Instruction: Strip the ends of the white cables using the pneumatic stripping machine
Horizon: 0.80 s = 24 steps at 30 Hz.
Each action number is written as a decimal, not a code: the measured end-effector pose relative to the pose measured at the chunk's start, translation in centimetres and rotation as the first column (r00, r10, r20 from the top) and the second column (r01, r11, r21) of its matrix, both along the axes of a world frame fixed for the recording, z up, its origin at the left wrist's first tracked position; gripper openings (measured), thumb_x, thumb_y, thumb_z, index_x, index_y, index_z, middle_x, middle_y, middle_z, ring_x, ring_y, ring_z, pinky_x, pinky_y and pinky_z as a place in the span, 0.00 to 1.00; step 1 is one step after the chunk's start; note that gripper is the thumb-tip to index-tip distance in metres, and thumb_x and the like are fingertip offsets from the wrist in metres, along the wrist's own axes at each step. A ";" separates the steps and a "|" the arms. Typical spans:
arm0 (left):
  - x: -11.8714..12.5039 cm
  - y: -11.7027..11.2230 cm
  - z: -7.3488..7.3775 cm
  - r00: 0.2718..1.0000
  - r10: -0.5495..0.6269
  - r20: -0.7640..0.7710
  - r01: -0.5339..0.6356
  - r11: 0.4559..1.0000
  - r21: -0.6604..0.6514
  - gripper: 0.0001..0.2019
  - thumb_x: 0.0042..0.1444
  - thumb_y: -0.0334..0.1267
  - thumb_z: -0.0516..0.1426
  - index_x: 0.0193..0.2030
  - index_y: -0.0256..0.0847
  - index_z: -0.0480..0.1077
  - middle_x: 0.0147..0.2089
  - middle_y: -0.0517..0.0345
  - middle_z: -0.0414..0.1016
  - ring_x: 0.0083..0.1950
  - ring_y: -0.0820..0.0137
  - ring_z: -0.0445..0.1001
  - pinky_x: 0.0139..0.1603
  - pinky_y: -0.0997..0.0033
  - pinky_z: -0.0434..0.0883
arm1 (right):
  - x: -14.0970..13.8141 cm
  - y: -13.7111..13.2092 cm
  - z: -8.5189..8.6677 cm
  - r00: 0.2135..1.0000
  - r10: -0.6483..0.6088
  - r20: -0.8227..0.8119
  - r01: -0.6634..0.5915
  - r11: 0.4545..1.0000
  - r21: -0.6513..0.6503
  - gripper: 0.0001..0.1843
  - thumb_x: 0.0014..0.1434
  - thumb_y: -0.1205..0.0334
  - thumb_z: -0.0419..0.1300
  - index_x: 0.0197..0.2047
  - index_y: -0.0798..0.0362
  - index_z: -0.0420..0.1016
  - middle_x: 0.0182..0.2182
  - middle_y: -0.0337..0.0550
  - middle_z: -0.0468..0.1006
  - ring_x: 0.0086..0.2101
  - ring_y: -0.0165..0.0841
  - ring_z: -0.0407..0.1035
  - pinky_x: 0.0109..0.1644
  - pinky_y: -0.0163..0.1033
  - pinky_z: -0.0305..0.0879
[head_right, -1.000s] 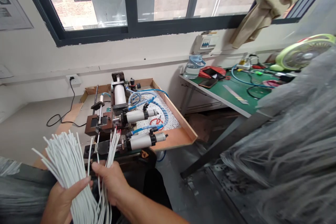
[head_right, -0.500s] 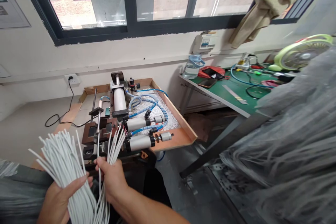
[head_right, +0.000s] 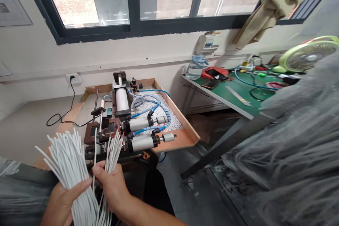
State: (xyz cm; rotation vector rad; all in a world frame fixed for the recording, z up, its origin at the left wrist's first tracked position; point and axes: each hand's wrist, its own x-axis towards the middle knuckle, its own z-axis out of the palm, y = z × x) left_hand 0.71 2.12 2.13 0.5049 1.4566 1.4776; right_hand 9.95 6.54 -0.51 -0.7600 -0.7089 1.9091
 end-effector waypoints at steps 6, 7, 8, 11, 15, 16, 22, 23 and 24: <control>-1.1 -0.4 -1.2 0.998 0.042 0.040 -0.039 0.995 -0.089 0.13 0.30 0.32 0.63 0.28 0.33 0.71 0.25 0.53 0.75 0.29 0.61 0.72 0.33 0.63 0.68 | 0.6 -0.4 -0.5 0.994 -0.031 0.102 0.031 1.000 -0.004 0.10 0.43 0.59 0.59 0.21 0.58 0.67 0.14 0.36 0.66 0.15 0.22 0.54 0.20 0.29 0.47; -1.2 -0.4 -1.2 0.998 0.053 0.037 -0.050 0.994 -0.097 0.13 0.30 0.32 0.63 0.28 0.33 0.71 0.25 0.53 0.75 0.29 0.61 0.72 0.33 0.63 0.68 | 0.6 -0.3 -0.5 0.994 -0.031 0.104 0.033 0.999 -0.012 0.10 0.43 0.60 0.59 0.20 0.58 0.66 0.14 0.36 0.66 0.15 0.22 0.54 0.19 0.29 0.47; -1.2 -0.4 -1.3 0.998 0.055 0.034 -0.052 0.994 -0.100 0.12 0.30 0.32 0.63 0.27 0.33 0.71 0.24 0.53 0.75 0.28 0.61 0.72 0.32 0.63 0.68 | 0.5 -0.2 -0.5 0.994 -0.029 0.102 0.031 0.999 -0.021 0.09 0.43 0.61 0.59 0.19 0.58 0.66 0.13 0.36 0.65 0.15 0.22 0.53 0.19 0.30 0.46; -1.0 -0.5 -1.0 0.999 0.051 0.016 -0.050 0.995 -0.090 0.11 0.32 0.32 0.63 0.26 0.34 0.70 0.23 0.55 0.74 0.26 0.63 0.72 0.31 0.64 0.68 | 0.4 0.0 -0.2 0.995 -0.024 0.097 0.030 0.998 -0.055 0.09 0.42 0.63 0.58 0.18 0.58 0.65 0.12 0.35 0.63 0.14 0.22 0.52 0.19 0.30 0.45; -0.9 -0.7 -1.0 0.998 0.066 0.010 -0.065 0.996 -0.068 0.11 0.32 0.32 0.63 0.27 0.35 0.69 0.21 0.57 0.73 0.23 0.67 0.71 0.28 0.67 0.68 | 0.4 0.0 0.2 0.992 -0.022 0.125 0.029 0.998 -0.057 0.08 0.41 0.63 0.59 0.19 0.59 0.66 0.12 0.34 0.62 0.15 0.22 0.51 0.19 0.29 0.46; -0.9 -0.7 -1.0 0.998 0.062 0.006 -0.062 0.996 -0.066 0.10 0.32 0.32 0.63 0.26 0.35 0.69 0.21 0.57 0.73 0.23 0.67 0.70 0.27 0.67 0.68 | 0.4 0.0 0.1 0.992 -0.013 0.127 0.018 0.999 -0.040 0.09 0.42 0.61 0.59 0.21 0.59 0.68 0.13 0.34 0.62 0.15 0.22 0.51 0.19 0.29 0.46; -1.4 -0.9 -0.8 0.995 0.101 -0.022 -0.101 0.995 -0.023 0.10 0.31 0.33 0.62 0.26 0.34 0.71 0.21 0.56 0.72 0.23 0.69 0.69 0.26 0.70 0.66 | 1.3 0.1 -1.8 0.989 0.081 0.128 -0.097 0.987 0.127 0.14 0.46 0.55 0.57 0.26 0.59 0.72 0.16 0.34 0.62 0.16 0.21 0.51 0.19 0.29 0.45; -1.6 -0.9 -0.8 0.995 0.100 -0.023 -0.100 0.995 -0.011 0.10 0.32 0.33 0.62 0.26 0.34 0.71 0.20 0.56 0.72 0.22 0.70 0.69 0.25 0.71 0.66 | 1.7 0.0 -2.3 0.983 0.125 0.133 -0.143 0.979 0.143 0.14 0.47 0.55 0.57 0.26 0.59 0.72 0.16 0.34 0.62 0.16 0.20 0.51 0.20 0.29 0.44; -1.7 -0.9 -0.8 0.996 0.090 -0.021 -0.090 0.996 -0.001 0.10 0.32 0.33 0.62 0.26 0.34 0.71 0.20 0.57 0.72 0.22 0.70 0.68 0.25 0.72 0.65 | 2.2 -0.1 -2.7 0.974 0.180 0.134 -0.199 0.968 0.150 0.14 0.47 0.55 0.57 0.26 0.59 0.72 0.16 0.34 0.62 0.16 0.20 0.51 0.20 0.28 0.44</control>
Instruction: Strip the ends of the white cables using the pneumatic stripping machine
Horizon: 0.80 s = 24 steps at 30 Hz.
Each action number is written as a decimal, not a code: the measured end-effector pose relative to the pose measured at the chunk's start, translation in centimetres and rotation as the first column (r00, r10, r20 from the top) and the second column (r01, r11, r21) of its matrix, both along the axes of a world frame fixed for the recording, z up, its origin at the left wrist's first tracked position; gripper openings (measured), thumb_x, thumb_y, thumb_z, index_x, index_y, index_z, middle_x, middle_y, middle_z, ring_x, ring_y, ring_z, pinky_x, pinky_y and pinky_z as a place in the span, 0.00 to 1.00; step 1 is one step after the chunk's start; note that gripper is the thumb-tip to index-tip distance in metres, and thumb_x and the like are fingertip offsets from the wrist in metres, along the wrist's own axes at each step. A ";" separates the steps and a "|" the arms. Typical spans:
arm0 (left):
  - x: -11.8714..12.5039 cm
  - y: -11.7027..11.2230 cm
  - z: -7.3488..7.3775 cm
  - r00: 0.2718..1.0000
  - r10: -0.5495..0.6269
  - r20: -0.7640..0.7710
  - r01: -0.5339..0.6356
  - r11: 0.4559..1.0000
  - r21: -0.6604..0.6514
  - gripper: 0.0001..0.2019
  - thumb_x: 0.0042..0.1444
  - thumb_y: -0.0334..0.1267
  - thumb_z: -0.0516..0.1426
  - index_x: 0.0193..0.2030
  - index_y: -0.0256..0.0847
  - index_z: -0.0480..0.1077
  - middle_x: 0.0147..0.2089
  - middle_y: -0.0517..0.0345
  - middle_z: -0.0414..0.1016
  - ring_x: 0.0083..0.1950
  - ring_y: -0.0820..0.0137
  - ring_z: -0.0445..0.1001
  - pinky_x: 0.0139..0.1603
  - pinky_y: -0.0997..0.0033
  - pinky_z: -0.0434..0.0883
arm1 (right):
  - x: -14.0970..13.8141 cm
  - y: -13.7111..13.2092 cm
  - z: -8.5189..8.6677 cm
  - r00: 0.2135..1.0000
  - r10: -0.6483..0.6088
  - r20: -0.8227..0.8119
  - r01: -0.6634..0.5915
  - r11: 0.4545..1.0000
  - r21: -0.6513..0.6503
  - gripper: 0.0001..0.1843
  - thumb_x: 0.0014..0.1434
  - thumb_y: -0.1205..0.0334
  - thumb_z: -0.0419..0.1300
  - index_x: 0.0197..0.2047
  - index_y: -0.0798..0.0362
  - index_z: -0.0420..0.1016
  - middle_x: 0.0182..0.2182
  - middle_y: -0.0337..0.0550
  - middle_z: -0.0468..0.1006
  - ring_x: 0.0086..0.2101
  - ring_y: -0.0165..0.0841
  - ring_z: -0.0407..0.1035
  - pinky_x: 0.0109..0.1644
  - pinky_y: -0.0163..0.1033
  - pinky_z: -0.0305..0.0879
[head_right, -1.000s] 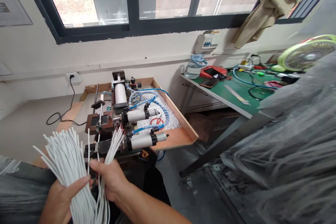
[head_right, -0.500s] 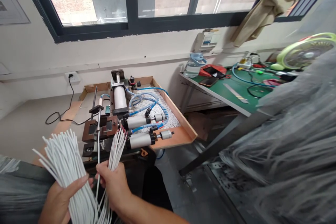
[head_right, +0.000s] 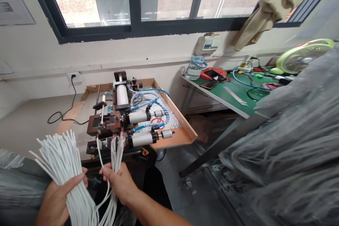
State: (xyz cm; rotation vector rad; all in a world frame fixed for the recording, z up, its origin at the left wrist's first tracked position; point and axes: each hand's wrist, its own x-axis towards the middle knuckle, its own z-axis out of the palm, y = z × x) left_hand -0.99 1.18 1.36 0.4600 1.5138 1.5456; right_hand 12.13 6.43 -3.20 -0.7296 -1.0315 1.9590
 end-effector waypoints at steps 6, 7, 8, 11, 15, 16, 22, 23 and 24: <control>-0.7 -0.6 -0.2 0.995 -0.092 0.048 0.088 0.992 0.088 0.07 0.35 0.33 0.60 0.25 0.35 0.70 0.19 0.59 0.69 0.21 0.71 0.66 0.23 0.71 0.63 | 2.7 -1.1 -2.0 0.945 0.316 -0.086 -0.324 0.941 -0.104 0.15 0.42 0.55 0.61 0.25 0.62 0.71 0.15 0.38 0.68 0.14 0.21 0.56 0.18 0.28 0.47; -0.7 -0.8 -0.2 0.993 -0.106 0.054 0.100 0.990 0.098 0.08 0.36 0.33 0.60 0.27 0.35 0.71 0.19 0.58 0.69 0.22 0.71 0.66 0.23 0.71 0.63 | 3.0 -1.4 -2.3 0.930 0.353 -0.098 -0.363 0.924 -0.117 0.16 0.41 0.55 0.61 0.25 0.62 0.71 0.15 0.39 0.68 0.14 0.21 0.57 0.17 0.28 0.47; -0.7 -1.0 -0.2 0.991 -0.119 0.058 0.112 0.988 0.108 0.10 0.36 0.33 0.60 0.29 0.34 0.71 0.19 0.58 0.69 0.22 0.71 0.66 0.23 0.71 0.63 | 3.2 -1.6 -2.4 0.916 0.386 -0.107 -0.397 0.909 -0.125 0.16 0.40 0.55 0.62 0.25 0.63 0.71 0.15 0.40 0.69 0.14 0.22 0.58 0.17 0.28 0.48; -0.4 -1.9 0.1 0.987 -0.152 0.055 0.144 0.980 0.137 0.12 0.37 0.33 0.60 0.33 0.34 0.71 0.20 0.58 0.70 0.22 0.71 0.66 0.23 0.71 0.63 | 3.4 -2.7 -2.6 0.886 0.449 -0.115 -0.462 0.877 -0.135 0.16 0.39 0.57 0.63 0.25 0.64 0.71 0.15 0.41 0.70 0.14 0.23 0.60 0.17 0.28 0.50; 0.1 -2.9 0.3 0.989 -0.145 0.017 0.141 0.977 0.160 0.08 0.37 0.32 0.60 0.28 0.34 0.70 0.18 0.59 0.69 0.21 0.71 0.66 0.23 0.71 0.62 | 3.6 -4.0 -2.5 0.866 0.491 -0.098 -0.500 0.852 -0.155 0.16 0.37 0.58 0.64 0.25 0.65 0.71 0.14 0.40 0.69 0.13 0.23 0.59 0.16 0.27 0.50; 0.1 -3.1 0.3 0.992 -0.124 -0.001 0.122 0.979 0.165 0.07 0.37 0.32 0.60 0.26 0.35 0.70 0.18 0.59 0.69 0.21 0.71 0.66 0.23 0.71 0.62 | 3.7 -4.3 -2.4 0.865 0.493 -0.099 -0.502 0.850 -0.159 0.17 0.37 0.58 0.64 0.25 0.65 0.71 0.14 0.40 0.68 0.12 0.22 0.58 0.15 0.27 0.49; -0.6 -2.9 -0.1 0.994 0.057 -0.088 -0.039 0.980 0.196 0.05 0.35 0.32 0.61 0.22 0.38 0.69 0.18 0.63 0.69 0.21 0.74 0.66 0.24 0.74 0.62 | 4.0 -5.3 -2.5 0.826 0.545 -0.145 -0.563 0.810 -0.162 0.17 0.35 0.57 0.65 0.23 0.65 0.71 0.13 0.38 0.67 0.12 0.21 0.56 0.15 0.27 0.47; -0.8 -2.8 -0.2 0.995 0.048 -0.089 -0.031 0.983 0.184 0.04 0.36 0.32 0.61 0.22 0.38 0.69 0.18 0.63 0.69 0.21 0.74 0.66 0.23 0.74 0.62 | 4.0 -5.4 -2.6 0.818 0.555 -0.153 -0.574 0.803 -0.158 0.17 0.35 0.57 0.65 0.23 0.65 0.71 0.13 0.38 0.67 0.12 0.21 0.57 0.16 0.27 0.46; -0.9 -2.7 -0.3 0.996 0.022 -0.087 -0.007 0.986 0.166 0.04 0.35 0.32 0.61 0.21 0.37 0.69 0.17 0.62 0.69 0.20 0.74 0.65 0.22 0.74 0.62 | 4.0 -5.5 -2.8 0.808 0.567 -0.160 -0.588 0.794 -0.156 0.17 0.35 0.57 0.65 0.23 0.65 0.71 0.13 0.38 0.67 0.12 0.21 0.57 0.16 0.27 0.46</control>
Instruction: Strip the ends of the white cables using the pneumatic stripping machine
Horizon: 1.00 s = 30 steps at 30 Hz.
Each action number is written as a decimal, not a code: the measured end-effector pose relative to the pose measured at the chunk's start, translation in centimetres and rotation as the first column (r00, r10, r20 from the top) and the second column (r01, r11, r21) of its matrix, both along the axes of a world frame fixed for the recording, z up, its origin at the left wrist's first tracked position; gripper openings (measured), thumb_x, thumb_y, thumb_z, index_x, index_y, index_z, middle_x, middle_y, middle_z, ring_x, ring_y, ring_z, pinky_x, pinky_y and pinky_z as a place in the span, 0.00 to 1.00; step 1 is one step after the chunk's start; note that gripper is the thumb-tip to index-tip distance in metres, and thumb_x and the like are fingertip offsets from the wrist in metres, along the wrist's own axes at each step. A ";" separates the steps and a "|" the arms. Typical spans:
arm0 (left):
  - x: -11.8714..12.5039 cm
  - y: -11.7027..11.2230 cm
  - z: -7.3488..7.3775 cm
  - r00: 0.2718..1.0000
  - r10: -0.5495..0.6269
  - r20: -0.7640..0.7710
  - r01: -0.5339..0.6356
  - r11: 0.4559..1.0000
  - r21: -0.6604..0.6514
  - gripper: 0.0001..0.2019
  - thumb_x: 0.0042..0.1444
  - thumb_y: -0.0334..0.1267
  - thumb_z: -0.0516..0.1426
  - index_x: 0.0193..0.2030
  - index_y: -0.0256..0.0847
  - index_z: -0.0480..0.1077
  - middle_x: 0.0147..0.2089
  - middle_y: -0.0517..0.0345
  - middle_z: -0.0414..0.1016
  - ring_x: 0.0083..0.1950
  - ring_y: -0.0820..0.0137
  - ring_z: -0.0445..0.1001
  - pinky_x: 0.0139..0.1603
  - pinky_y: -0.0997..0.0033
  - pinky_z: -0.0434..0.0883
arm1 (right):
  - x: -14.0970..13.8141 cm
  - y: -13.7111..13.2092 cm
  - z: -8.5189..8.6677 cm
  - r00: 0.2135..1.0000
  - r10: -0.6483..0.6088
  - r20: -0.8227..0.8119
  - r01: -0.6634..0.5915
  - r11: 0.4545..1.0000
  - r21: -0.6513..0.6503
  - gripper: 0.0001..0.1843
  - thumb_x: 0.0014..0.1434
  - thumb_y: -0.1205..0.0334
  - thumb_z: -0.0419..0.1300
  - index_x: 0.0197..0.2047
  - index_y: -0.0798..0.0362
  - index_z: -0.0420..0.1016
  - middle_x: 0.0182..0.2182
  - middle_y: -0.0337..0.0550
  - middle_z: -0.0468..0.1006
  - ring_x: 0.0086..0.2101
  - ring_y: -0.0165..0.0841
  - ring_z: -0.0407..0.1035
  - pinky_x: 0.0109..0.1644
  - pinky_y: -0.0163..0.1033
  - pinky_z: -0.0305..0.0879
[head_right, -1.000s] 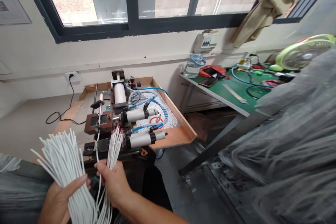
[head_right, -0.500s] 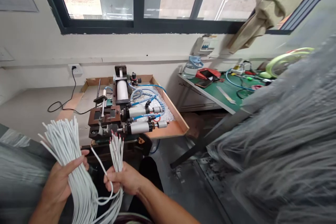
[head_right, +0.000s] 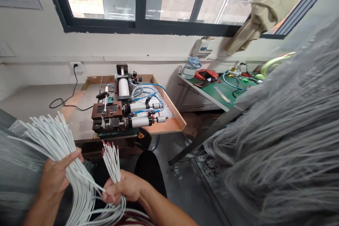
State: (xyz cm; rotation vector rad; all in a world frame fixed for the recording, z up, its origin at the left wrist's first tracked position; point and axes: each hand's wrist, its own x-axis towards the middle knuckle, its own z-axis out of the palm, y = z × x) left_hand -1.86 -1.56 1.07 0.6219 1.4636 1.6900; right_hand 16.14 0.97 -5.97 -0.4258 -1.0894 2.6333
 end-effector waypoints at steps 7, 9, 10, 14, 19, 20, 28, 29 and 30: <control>1.2 -0.2 -0.2 0.980 -0.197 0.038 0.200 0.977 -0.069 0.09 0.34 0.33 0.61 0.26 0.34 0.72 0.23 0.53 0.72 0.25 0.68 0.69 0.27 0.69 0.64 | -0.5 0.5 -0.7 0.987 0.152 -0.048 -0.154 0.988 -0.031 0.17 0.37 0.58 0.64 0.25 0.65 0.71 0.12 0.35 0.66 0.13 0.20 0.55 0.16 0.27 0.45; 1.5 -0.3 0.0 0.974 -0.223 0.034 0.225 0.972 -0.066 0.10 0.34 0.34 0.61 0.27 0.34 0.72 0.24 0.52 0.73 0.26 0.68 0.69 0.28 0.68 0.64 | -0.7 0.7 -0.7 0.978 0.197 -0.073 -0.200 0.979 -0.045 0.16 0.38 0.59 0.64 0.25 0.65 0.71 0.12 0.35 0.65 0.12 0.20 0.54 0.16 0.28 0.44; 1.6 -0.3 0.1 0.972 -0.233 0.028 0.235 0.970 -0.067 0.10 0.34 0.34 0.61 0.28 0.33 0.72 0.24 0.52 0.73 0.26 0.68 0.69 0.28 0.68 0.64 | -0.8 0.7 -0.7 0.973 0.214 -0.089 -0.219 0.974 -0.054 0.15 0.39 0.60 0.63 0.26 0.65 0.71 0.11 0.34 0.64 0.12 0.20 0.54 0.16 0.28 0.44; 1.9 -0.1 0.5 0.967 -0.253 0.007 0.253 0.965 -0.068 0.10 0.34 0.34 0.61 0.27 0.34 0.72 0.23 0.53 0.72 0.24 0.69 0.67 0.26 0.69 0.63 | -0.8 0.8 -1.1 0.963 0.234 -0.133 -0.245 0.967 -0.072 0.13 0.41 0.63 0.63 0.26 0.67 0.71 0.12 0.36 0.64 0.13 0.21 0.55 0.16 0.28 0.43; 2.6 0.0 0.6 0.971 -0.237 -0.006 0.236 0.970 -0.064 0.08 0.34 0.35 0.61 0.24 0.35 0.70 0.18 0.58 0.68 0.21 0.71 0.65 0.23 0.70 0.62 | -0.8 0.9 -1.6 0.950 0.266 -0.164 -0.283 0.955 -0.090 0.12 0.43 0.65 0.61 0.28 0.68 0.70 0.12 0.36 0.63 0.13 0.20 0.54 0.15 0.28 0.41; 2.8 0.0 0.6 0.976 -0.217 -0.014 0.216 0.974 -0.060 0.08 0.33 0.34 0.61 0.23 0.35 0.70 0.18 0.59 0.68 0.21 0.71 0.65 0.23 0.70 0.62 | -0.8 0.9 -1.5 0.950 0.266 -0.166 -0.284 0.954 -0.097 0.12 0.43 0.64 0.61 0.28 0.68 0.70 0.11 0.35 0.62 0.12 0.20 0.53 0.15 0.28 0.40; 1.7 0.7 -0.4 1.000 0.013 -0.020 -0.013 1.000 0.002 0.07 0.34 0.31 0.61 0.25 0.36 0.69 0.18 0.63 0.68 0.21 0.74 0.65 0.23 0.73 0.62 | 0.0 0.6 -2.1 0.995 -0.093 -0.039 0.085 0.980 -0.181 0.15 0.38 0.60 0.65 0.25 0.65 0.69 0.11 0.35 0.62 0.12 0.19 0.50 0.15 0.27 0.43; 1.5 0.9 -0.5 1.000 0.020 0.005 -0.020 1.000 0.002 0.07 0.34 0.31 0.61 0.25 0.36 0.69 0.19 0.63 0.68 0.21 0.74 0.65 0.23 0.73 0.63 | 0.3 0.5 -2.6 0.980 -0.197 -0.017 0.190 0.964 -0.187 0.16 0.39 0.58 0.64 0.25 0.63 0.69 0.12 0.34 0.62 0.12 0.19 0.50 0.15 0.27 0.45; 1.2 1.1 -0.5 0.999 0.022 0.034 -0.022 1.000 -0.005 0.08 0.34 0.31 0.61 0.25 0.36 0.69 0.19 0.63 0.69 0.20 0.74 0.66 0.23 0.73 0.63 | 0.6 0.5 -3.1 0.952 -0.306 0.005 0.301 0.933 -0.198 0.16 0.40 0.56 0.63 0.26 0.61 0.68 0.13 0.32 0.61 0.13 0.18 0.51 0.17 0.26 0.47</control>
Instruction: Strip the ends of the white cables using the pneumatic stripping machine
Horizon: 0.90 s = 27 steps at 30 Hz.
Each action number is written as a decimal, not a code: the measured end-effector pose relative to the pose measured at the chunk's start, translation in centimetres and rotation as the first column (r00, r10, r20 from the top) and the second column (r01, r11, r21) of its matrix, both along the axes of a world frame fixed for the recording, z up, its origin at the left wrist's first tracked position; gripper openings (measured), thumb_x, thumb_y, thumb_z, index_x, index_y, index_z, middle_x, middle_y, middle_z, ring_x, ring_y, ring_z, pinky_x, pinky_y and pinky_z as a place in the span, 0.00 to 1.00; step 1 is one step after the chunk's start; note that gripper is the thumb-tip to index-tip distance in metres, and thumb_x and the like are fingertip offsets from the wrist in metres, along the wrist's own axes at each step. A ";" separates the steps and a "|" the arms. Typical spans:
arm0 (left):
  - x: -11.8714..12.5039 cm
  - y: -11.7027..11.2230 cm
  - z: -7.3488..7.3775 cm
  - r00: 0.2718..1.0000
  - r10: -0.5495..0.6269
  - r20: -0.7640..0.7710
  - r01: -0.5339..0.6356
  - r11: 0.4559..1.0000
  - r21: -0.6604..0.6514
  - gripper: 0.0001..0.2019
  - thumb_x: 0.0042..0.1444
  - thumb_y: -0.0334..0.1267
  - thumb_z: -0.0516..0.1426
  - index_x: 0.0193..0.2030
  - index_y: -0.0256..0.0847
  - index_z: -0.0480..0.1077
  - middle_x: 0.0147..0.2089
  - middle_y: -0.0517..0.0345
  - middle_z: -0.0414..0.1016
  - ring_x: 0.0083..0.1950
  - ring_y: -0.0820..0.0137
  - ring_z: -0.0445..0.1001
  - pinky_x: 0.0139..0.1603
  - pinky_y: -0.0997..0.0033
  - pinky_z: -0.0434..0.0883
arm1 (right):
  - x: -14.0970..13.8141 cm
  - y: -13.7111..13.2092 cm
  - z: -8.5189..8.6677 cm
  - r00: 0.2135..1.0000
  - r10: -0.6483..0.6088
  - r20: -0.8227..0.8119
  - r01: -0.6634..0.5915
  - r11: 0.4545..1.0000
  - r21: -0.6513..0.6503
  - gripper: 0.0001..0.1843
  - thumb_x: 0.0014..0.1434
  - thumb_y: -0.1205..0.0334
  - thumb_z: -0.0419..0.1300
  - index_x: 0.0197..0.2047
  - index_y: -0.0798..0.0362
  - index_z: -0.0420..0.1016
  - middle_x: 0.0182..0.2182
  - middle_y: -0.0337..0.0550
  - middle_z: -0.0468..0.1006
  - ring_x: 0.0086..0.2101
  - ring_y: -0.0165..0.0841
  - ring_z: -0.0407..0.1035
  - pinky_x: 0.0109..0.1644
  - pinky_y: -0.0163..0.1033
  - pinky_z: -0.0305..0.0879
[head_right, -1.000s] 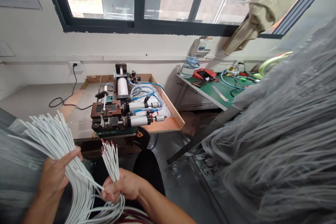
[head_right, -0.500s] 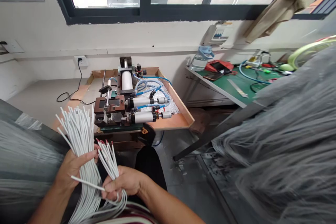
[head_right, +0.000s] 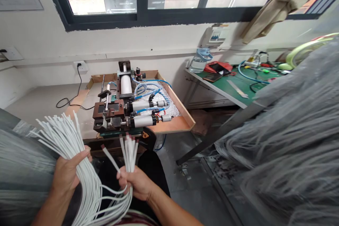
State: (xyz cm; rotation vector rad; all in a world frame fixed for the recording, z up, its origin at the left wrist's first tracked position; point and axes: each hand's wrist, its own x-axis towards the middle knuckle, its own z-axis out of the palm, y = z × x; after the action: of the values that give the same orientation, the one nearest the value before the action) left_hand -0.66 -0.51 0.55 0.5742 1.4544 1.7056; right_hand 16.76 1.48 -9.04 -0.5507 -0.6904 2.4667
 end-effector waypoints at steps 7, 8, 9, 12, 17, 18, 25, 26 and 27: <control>-0.6 0.4 -0.4 0.985 0.016 0.174 0.001 0.995 -0.101 0.10 0.33 0.30 0.62 0.27 0.33 0.71 0.23 0.56 0.73 0.25 0.70 0.70 0.28 0.69 0.69 | 3.7 2.9 0.5 0.701 -0.375 0.607 0.272 0.927 0.259 0.19 0.40 0.50 0.61 0.29 0.58 0.69 0.24 0.45 0.70 0.28 0.33 0.64 0.32 0.38 0.59; -0.5 0.6 -0.3 0.982 0.018 0.190 0.002 0.995 -0.102 0.10 0.33 0.29 0.62 0.27 0.33 0.71 0.24 0.56 0.73 0.26 0.70 0.71 0.30 0.68 0.70 | 3.7 3.3 1.5 0.619 -0.526 0.583 0.305 0.845 0.439 0.19 0.38 0.52 0.62 0.31 0.57 0.70 0.27 0.46 0.71 0.31 0.36 0.64 0.35 0.39 0.59; -0.4 0.8 -0.2 0.979 0.018 0.204 0.002 0.995 -0.100 0.10 0.33 0.29 0.62 0.28 0.33 0.71 0.24 0.57 0.73 0.26 0.70 0.71 0.30 0.67 0.70 | 3.3 3.4 2.6 0.561 -0.664 0.494 0.357 0.733 0.579 0.21 0.38 0.53 0.63 0.36 0.56 0.70 0.32 0.47 0.71 0.36 0.37 0.63 0.39 0.39 0.58; -0.1 1.7 0.4 0.970 0.019 0.240 -0.002 0.997 -0.073 0.10 0.32 0.28 0.61 0.26 0.36 0.71 0.23 0.60 0.73 0.27 0.69 0.72 0.32 0.66 0.71 | -0.1 2.3 5.4 0.844 -0.471 0.255 0.250 0.767 0.591 0.28 0.41 0.52 0.61 0.45 0.54 0.65 0.37 0.46 0.70 0.36 0.34 0.63 0.41 0.38 0.58; 0.3 1.6 0.9 0.954 -0.017 0.300 0.036 0.998 -0.059 0.08 0.35 0.29 0.60 0.28 0.36 0.71 0.25 0.57 0.74 0.30 0.67 0.73 0.38 0.66 0.69 | -6.1 -1.3 4.8 0.996 0.008 0.087 -0.050 0.870 0.490 0.28 0.40 0.43 0.58 0.35 0.61 0.71 0.23 0.38 0.65 0.25 0.26 0.58 0.29 0.32 0.55; 0.4 1.2 0.7 0.948 -0.039 0.315 0.067 0.995 -0.079 0.08 0.36 0.31 0.60 0.28 0.35 0.71 0.26 0.54 0.75 0.31 0.65 0.73 0.38 0.64 0.69 | -6.5 -1.7 4.3 0.997 -0.013 0.070 -0.021 0.884 0.467 0.29 0.40 0.42 0.57 0.34 0.62 0.71 0.22 0.38 0.64 0.24 0.25 0.57 0.28 0.31 0.54; 0.7 -0.9 -1.0 0.960 -0.046 0.276 0.083 0.989 -0.125 0.06 0.35 0.34 0.61 0.23 0.38 0.69 0.18 0.58 0.71 0.21 0.69 0.68 0.23 0.70 0.66 | -5.5 -0.4 4.9 0.995 0.006 0.099 -0.056 0.855 0.516 0.27 0.42 0.44 0.58 0.37 0.60 0.72 0.24 0.40 0.66 0.26 0.28 0.59 0.30 0.32 0.56; 0.8 -0.9 -1.0 0.964 -0.049 0.262 0.081 0.990 -0.115 0.06 0.34 0.34 0.61 0.23 0.38 0.69 0.19 0.59 0.71 0.21 0.69 0.68 0.23 0.70 0.66 | -5.5 0.2 5.5 0.988 -0.095 0.123 0.008 0.822 0.570 0.25 0.43 0.47 0.58 0.39 0.58 0.71 0.26 0.40 0.66 0.27 0.28 0.60 0.31 0.32 0.57; 0.9 -0.8 -0.9 0.969 -0.048 0.243 0.076 0.991 -0.107 0.07 0.33 0.34 0.62 0.23 0.38 0.69 0.19 0.60 0.71 0.22 0.68 0.69 0.24 0.70 0.66 | -5.5 0.8 6.1 0.966 -0.219 0.136 0.088 0.778 0.622 0.22 0.43 0.49 0.59 0.38 0.56 0.72 0.27 0.40 0.66 0.28 0.28 0.61 0.32 0.32 0.58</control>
State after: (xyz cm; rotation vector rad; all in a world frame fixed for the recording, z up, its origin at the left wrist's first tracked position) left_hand 0.25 -1.30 -0.39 0.3336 1.3373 1.5709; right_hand 11.29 2.29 -2.95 -0.5674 -1.3992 1.8828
